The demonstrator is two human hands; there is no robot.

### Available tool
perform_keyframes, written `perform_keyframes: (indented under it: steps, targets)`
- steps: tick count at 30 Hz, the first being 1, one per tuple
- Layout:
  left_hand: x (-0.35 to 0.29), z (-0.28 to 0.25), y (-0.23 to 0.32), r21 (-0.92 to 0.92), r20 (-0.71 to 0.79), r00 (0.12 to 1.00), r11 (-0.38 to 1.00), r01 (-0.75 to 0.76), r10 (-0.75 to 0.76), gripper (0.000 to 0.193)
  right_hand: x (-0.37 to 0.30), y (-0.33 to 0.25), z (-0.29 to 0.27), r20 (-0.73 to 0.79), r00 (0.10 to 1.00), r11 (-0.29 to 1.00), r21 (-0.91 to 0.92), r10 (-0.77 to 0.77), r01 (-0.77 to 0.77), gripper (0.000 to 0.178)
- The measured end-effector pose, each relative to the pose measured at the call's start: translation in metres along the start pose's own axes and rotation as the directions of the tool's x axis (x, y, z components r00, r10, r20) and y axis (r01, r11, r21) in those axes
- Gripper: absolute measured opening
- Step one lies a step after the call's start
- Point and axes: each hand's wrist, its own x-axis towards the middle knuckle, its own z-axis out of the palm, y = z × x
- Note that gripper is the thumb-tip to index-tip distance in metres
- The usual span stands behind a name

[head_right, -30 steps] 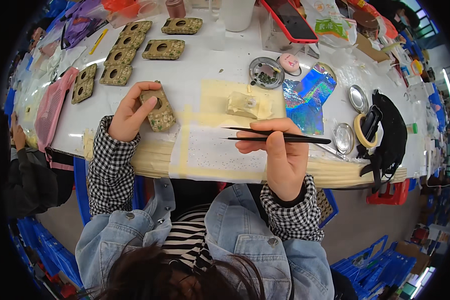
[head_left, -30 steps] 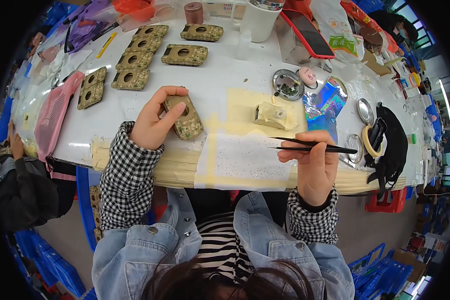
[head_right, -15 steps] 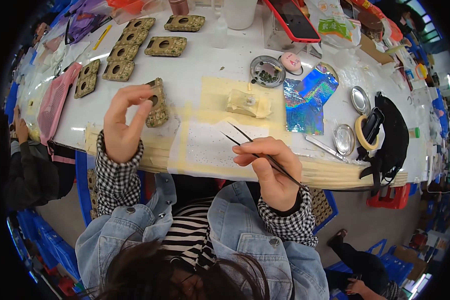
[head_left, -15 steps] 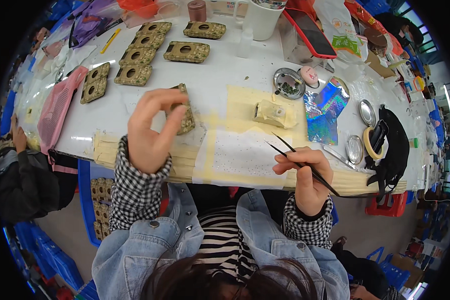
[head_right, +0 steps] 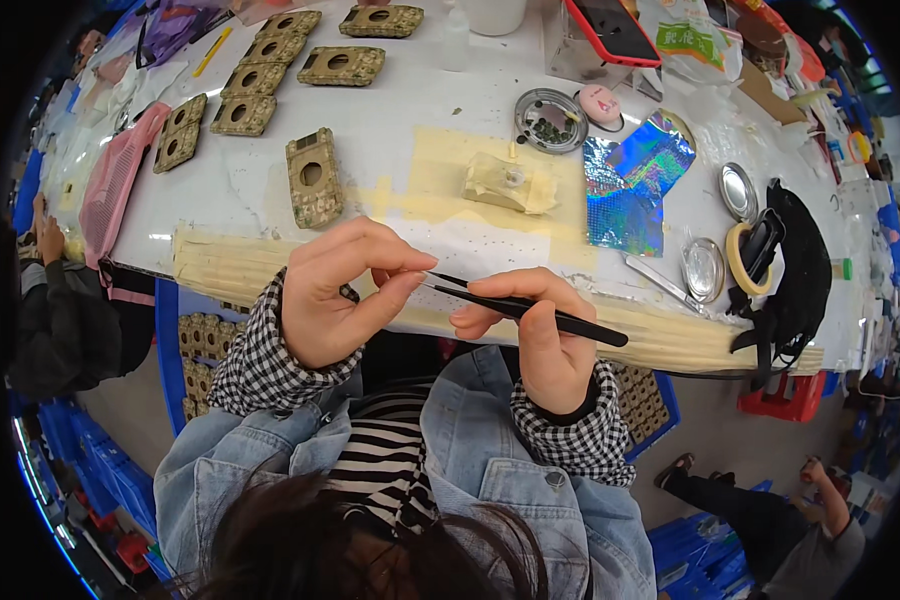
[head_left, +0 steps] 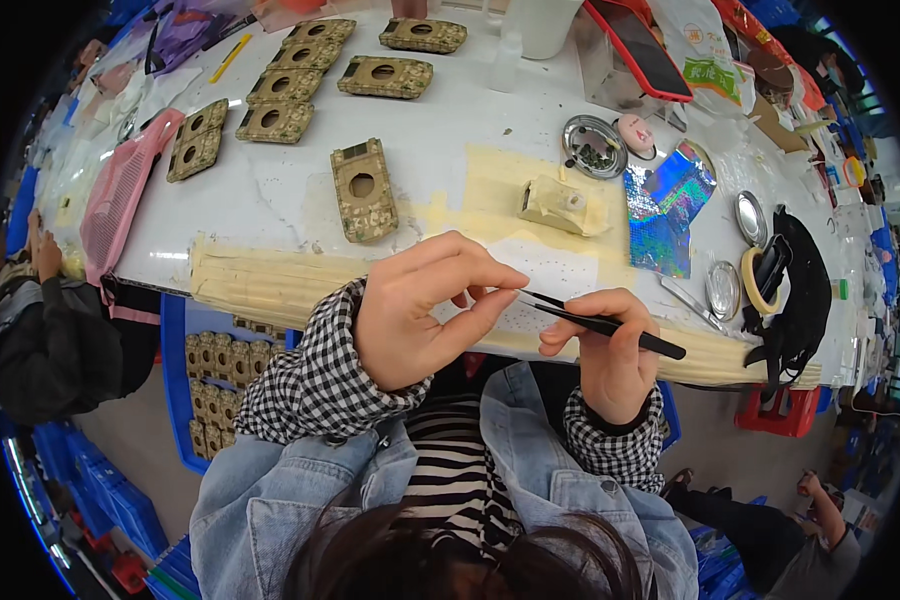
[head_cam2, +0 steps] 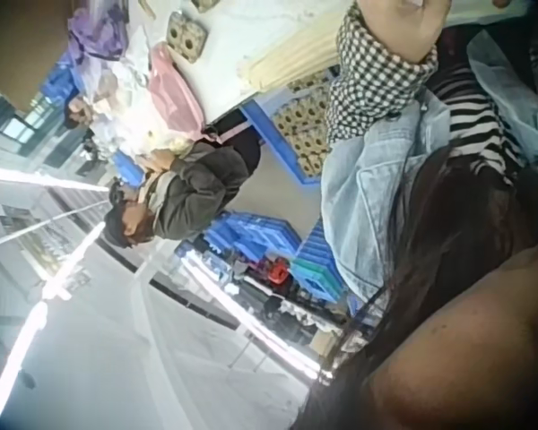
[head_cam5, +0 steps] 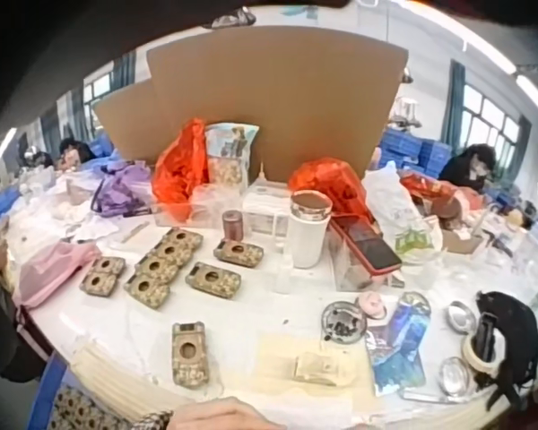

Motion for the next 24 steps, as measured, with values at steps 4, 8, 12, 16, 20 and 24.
perform_keyframes:
  steps: [4, 8, 12, 16, 20, 24]
  targets:
    - [-0.001, 0.002, -0.002, 0.185, -0.021, 0.986, 0.970, -0.159, 0.166, 0.022, 0.001, 0.002, 0.000, 0.029, 1.000, 0.999, 0.051, 0.003, -0.004, 0.051]
    - [-0.002, 0.004, -0.005, 0.387, 0.052, 0.924, 0.846, -0.367, 0.378, 0.026, -0.002, -0.001, -0.003, 0.035, 0.995, 0.991, 0.094, 0.095, -0.098, 0.050]
    - [-0.007, 0.001, -0.009, 0.451, 0.144, 0.882, 0.763, -0.462, 0.449, 0.034, -0.006, -0.002, -0.004, 0.041, 0.984, 0.978, 0.113, 0.173, -0.177, 0.053]
    - [-0.008, 0.004, -0.012, 0.484, 0.134, 0.865, 0.730, -0.483, 0.483, 0.035, -0.009, 0.002, -0.005, 0.041, 0.982, 0.971, 0.150, 0.184, -0.188, 0.056]
    - [-0.013, 0.004, -0.010, 0.524, 0.114, 0.845, 0.691, -0.498, 0.522, 0.032, -0.014, 0.000, -0.003, 0.054, 0.982, 0.965, 0.180, 0.181, -0.188, 0.059]
    - [-0.017, 0.000, -0.009, 0.431, 0.060, 0.896, 0.798, -0.420, 0.439, 0.020, -0.017, -0.001, -0.009, 0.030, 0.999, 0.988, 0.150, 0.041, -0.045, 0.055]
